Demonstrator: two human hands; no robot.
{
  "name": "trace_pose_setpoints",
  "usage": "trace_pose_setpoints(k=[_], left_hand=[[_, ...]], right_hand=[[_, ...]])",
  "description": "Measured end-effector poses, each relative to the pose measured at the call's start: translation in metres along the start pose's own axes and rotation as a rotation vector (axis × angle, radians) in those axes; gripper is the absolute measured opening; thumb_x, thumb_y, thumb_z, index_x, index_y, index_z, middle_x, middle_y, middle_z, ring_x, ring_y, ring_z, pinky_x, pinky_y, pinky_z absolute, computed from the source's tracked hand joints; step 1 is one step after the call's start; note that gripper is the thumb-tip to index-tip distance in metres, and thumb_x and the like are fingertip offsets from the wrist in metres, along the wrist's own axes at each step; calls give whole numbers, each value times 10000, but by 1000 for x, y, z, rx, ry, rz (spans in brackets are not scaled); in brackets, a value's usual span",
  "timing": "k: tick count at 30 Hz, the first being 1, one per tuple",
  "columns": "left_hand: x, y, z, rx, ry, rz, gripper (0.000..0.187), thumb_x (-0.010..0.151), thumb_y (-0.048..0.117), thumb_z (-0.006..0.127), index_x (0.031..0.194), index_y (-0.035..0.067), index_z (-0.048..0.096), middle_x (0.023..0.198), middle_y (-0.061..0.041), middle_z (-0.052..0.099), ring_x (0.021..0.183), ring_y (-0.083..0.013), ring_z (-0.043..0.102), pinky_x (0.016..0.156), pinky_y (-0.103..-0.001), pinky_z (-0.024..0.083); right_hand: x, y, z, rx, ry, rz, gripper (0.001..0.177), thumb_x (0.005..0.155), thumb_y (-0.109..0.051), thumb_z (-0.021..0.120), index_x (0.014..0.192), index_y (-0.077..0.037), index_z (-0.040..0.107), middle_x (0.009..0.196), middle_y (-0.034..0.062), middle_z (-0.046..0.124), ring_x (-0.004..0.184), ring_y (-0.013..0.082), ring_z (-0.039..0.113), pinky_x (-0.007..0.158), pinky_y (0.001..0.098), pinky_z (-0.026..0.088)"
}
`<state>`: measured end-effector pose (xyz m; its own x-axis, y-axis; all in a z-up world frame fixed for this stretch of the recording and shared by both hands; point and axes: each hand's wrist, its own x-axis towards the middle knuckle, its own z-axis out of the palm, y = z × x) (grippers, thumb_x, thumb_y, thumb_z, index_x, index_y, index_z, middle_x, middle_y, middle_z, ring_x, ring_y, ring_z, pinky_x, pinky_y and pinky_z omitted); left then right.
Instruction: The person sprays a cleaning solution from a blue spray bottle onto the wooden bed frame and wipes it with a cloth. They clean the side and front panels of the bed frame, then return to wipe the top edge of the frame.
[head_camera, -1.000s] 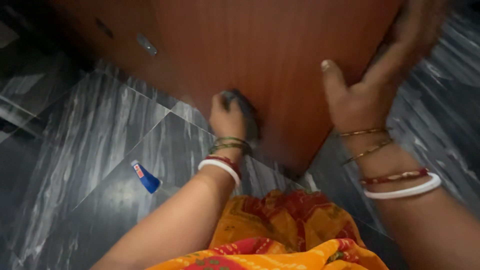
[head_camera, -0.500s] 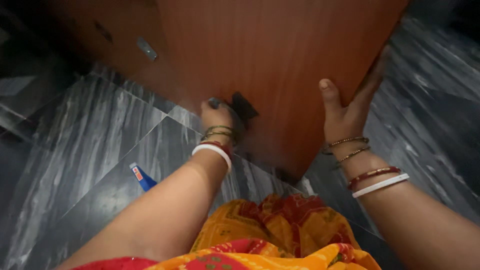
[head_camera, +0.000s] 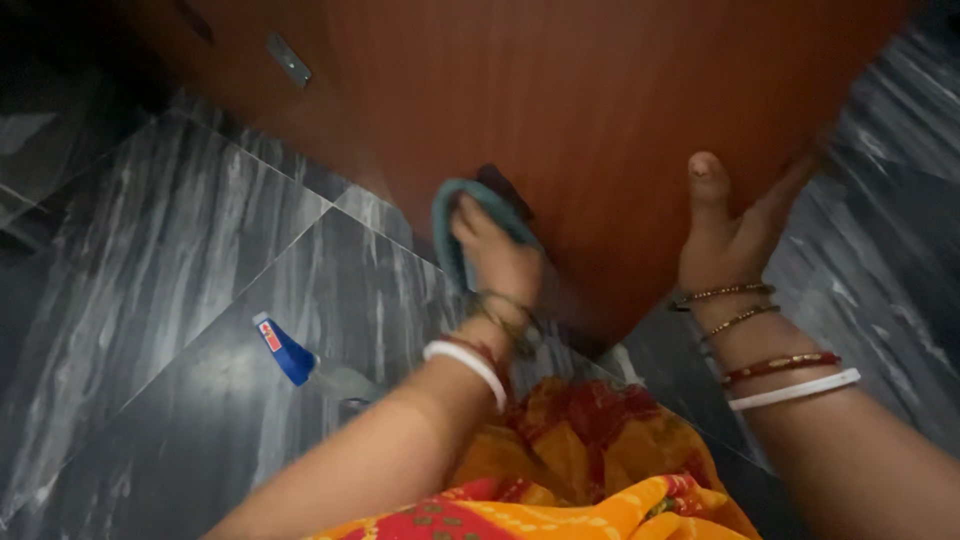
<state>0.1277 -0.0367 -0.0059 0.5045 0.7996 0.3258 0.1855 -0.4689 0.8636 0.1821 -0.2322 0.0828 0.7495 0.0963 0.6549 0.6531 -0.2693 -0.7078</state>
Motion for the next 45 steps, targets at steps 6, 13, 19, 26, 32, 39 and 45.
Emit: trace_pose_setpoints(k=[6, 13, 19, 26, 32, 39, 45], left_hand=[[112, -114, 10, 162, -23, -310, 709, 862, 55, 593, 1510, -2, 310, 1490, -291, 379, 1362, -476, 440, 1184, -507, 352], [93, -169, 39, 575, -463, -212, 499, 970, 205, 564, 1451, 99, 485, 1462, -192, 516, 1341, -416, 526, 1188, -588, 353], [9, -167, 65, 1134, -1100, 426, 382, 1063, 334, 539, 1401, 186, 635, 1439, -108, 633, 1323, -365, 600, 1191, -658, 354], [-6, -118, 38, -157, -422, -488, 645, 934, 159, 539, 1532, 224, 304, 1223, -126, 581, 1045, -281, 559, 930, -488, 466], [88, -171, 18, -22, -348, -181, 778, 887, 141, 621, 1545, 128, 206, 1374, -111, 481, 1193, -286, 510, 993, -462, 433], [121, -181, 2, 1444, -1055, 490, 524, 938, 320, 681, 1410, 162, 519, 1466, -108, 520, 1328, -363, 508, 1091, -647, 373], [103, -226, 27, 878, -1027, 25, 366, 953, 184, 625, 1288, 38, 636, 1309, -213, 606, 1137, -390, 635, 958, -475, 513]], right_hand=[[-1, 6, -1, 12, 2, -4, 1030, 1118, -700, 570, 1688, -31, 33, 1763, 195, 194, 1613, 341, 239, 1343, 459, 239], [-7, 9, -3, 12, 4, -6, 1002, 1094, -665, 532, 1665, -16, 25, 1752, 194, 147, 1607, 342, 202, 1345, 466, 200], [-5, 5, -5, -5, -36, -49, 935, 1127, -663, 517, 1679, -62, 61, 1741, 155, 182, 1596, 308, 243, 1335, 442, 220], [-14, 30, -14, -99, -80, -74, 910, 1136, -637, 468, 1688, -90, -6, 1742, 128, 78, 1645, 282, 135, 1382, 416, 155], [-18, 56, -15, -63, -52, -85, 841, 1151, -587, 501, 1672, -139, 17, 1753, 55, 70, 1658, 223, 118, 1356, 368, 147], [-23, 61, -24, -99, -64, -107, 795, 1153, -537, 518, 1674, -183, 33, 1750, 4, 101, 1653, 186, 169, 1345, 336, 191], [-25, 50, -21, -36, -47, -42, 753, 1209, -523, 539, 1691, -114, 129, 1725, 63, 185, 1605, 240, 252, 1334, 370, 223]])
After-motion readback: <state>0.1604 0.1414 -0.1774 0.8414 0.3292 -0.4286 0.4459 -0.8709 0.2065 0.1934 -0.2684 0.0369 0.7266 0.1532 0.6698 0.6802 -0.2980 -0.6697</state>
